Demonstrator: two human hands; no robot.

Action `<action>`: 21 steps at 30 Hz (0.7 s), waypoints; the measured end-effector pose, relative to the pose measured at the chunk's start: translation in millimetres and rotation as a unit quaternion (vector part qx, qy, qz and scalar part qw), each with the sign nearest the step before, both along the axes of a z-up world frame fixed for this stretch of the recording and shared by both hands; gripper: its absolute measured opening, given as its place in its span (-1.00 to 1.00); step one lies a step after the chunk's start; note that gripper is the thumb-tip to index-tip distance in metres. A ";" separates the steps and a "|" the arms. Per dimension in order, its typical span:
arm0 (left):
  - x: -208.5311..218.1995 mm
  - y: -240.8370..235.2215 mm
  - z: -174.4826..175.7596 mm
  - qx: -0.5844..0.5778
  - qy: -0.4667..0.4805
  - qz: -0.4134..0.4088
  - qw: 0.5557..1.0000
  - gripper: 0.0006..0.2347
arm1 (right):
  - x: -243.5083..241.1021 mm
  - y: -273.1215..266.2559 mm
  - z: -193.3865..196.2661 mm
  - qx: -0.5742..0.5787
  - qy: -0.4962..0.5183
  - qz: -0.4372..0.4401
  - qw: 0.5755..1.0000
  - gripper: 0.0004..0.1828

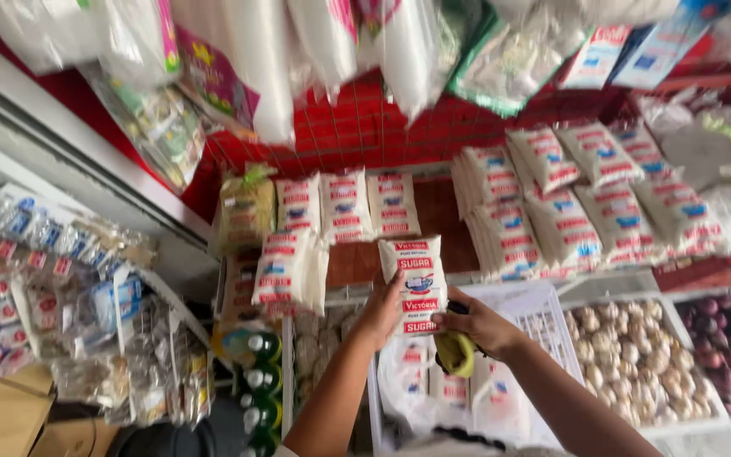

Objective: The person repeatedly picks up packets of sugar from a white plastic basket, wipes them with a yellow cloth, and places them onto a shelf. The task involves handling the packets one by one, wiping them thoroughly, and arranging them in rows on the shelf above.

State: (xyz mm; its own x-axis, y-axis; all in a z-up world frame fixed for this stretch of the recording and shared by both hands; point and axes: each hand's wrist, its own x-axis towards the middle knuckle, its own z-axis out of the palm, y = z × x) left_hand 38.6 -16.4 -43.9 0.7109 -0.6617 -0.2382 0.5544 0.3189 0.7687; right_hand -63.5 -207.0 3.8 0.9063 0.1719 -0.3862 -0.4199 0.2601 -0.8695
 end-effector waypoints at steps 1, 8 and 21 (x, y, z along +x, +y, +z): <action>19.2 -6.9 -9.9 -0.006 -0.013 0.001 1.000 -0.37 | 16.2 -3.6 1.0 -0.006 -0.013 0.001 1.000 -0.37; 117.9 -18.0 13.6 -0.007 0.088 0.040 0.995 -0.42 | 139.5 -40.6 -18.8 -0.064 -0.005 -0.052 0.997 -0.40; 161.8 -60.8 -61.8 0.022 0.200 0.257 0.945 -0.63 | 272.3 -60.3 -77.2 -0.102 0.007 -0.024 0.994 -0.34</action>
State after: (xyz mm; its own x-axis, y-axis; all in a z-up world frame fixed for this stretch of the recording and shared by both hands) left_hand 200.4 -77.1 -105.7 0.7833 -0.2367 -0.5748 0.5837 0.5982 0.5491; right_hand 208.8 -267.3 -73.4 0.9057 0.0462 -0.4215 -0.4240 0.0986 -0.9003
